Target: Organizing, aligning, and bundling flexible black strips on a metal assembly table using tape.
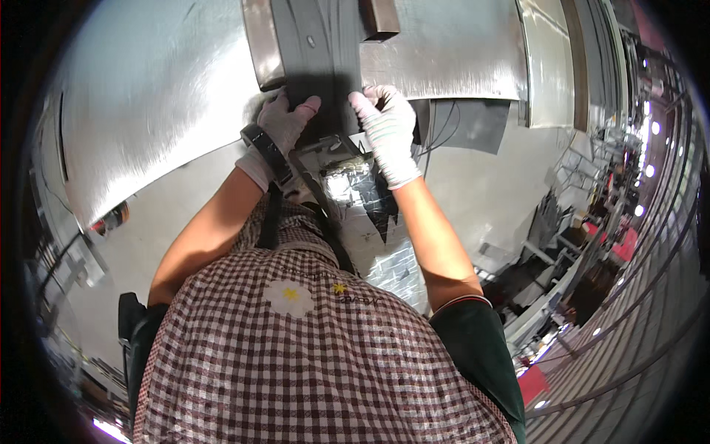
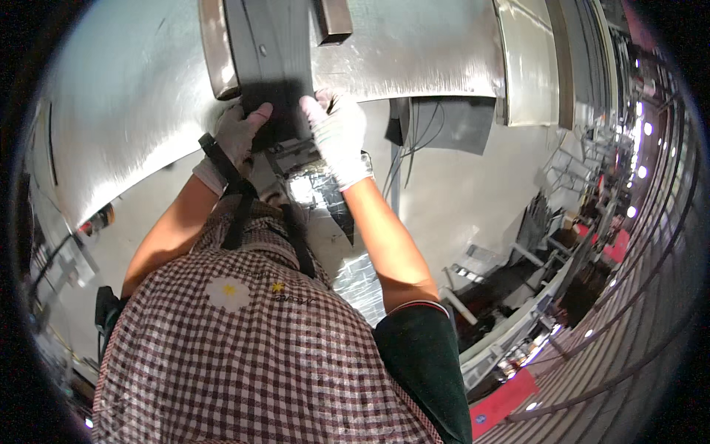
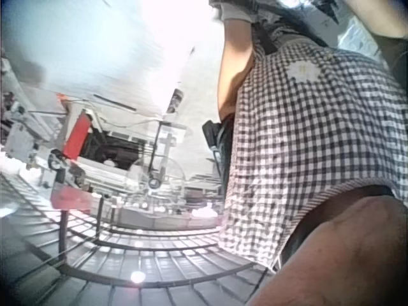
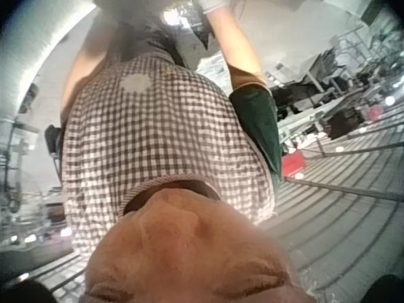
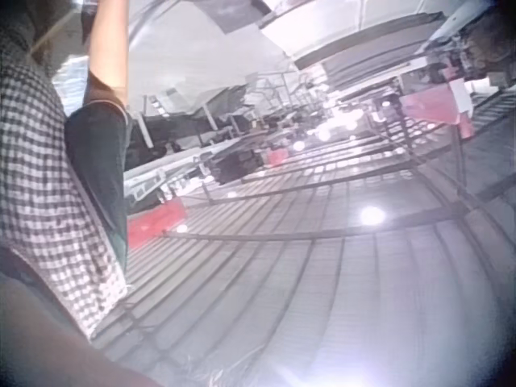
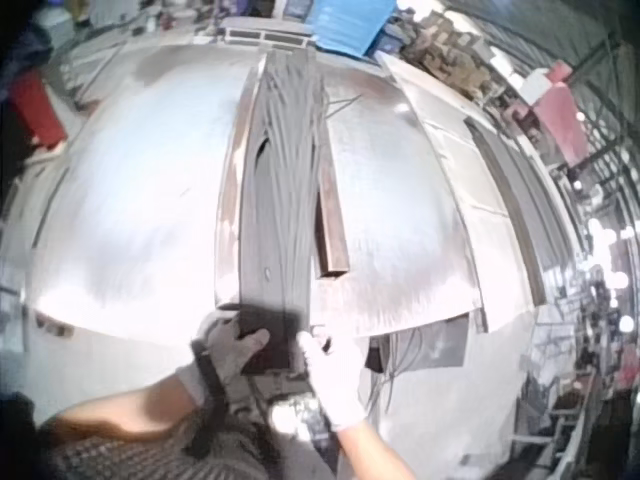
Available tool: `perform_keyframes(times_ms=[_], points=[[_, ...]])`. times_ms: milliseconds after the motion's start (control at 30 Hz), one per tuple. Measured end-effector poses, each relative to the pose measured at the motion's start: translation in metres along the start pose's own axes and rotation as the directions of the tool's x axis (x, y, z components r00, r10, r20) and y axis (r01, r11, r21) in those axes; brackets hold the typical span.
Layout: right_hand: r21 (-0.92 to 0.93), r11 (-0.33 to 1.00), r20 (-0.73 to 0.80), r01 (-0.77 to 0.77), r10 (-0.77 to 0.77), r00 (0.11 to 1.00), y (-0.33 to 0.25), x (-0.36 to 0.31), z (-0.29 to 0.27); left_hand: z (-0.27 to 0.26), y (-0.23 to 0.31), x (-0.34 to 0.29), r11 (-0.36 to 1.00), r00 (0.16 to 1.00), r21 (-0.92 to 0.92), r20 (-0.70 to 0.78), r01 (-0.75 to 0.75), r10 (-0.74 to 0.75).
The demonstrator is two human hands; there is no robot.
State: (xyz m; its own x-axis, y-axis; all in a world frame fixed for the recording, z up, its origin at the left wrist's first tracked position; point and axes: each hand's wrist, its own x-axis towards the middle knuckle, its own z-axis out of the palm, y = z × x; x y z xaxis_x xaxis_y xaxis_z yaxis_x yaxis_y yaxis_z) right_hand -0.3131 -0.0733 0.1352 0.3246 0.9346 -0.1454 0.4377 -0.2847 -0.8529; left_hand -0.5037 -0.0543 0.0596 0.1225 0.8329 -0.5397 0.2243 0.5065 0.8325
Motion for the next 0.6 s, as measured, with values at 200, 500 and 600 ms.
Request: perform_keyframes(times_ms=[200, 500, 600], points=[[0.005, 1.0, -0.196, -0.008, 0.009, 0.981, 0.0, -0.025, 0.006, 0.009, 0.049, -0.023, 0.905, 0.995, -0.424, 0.099, 0.037, 0.005], [-0.154, 0.975, -0.339, 0.161, -0.205, 0.918, 0.025, -0.029, 0.012, -0.002, 0.031, -0.006, 0.925, 0.969, -0.3, 0.151, 0.232, -0.194], [-0.032, 0.994, -0.418, 0.108, -0.111, 0.902, 0.029, -0.032, 0.013, 0.004, 0.033, -0.01, 0.931, 0.973, -0.282, 0.085, 0.23, -0.215]])
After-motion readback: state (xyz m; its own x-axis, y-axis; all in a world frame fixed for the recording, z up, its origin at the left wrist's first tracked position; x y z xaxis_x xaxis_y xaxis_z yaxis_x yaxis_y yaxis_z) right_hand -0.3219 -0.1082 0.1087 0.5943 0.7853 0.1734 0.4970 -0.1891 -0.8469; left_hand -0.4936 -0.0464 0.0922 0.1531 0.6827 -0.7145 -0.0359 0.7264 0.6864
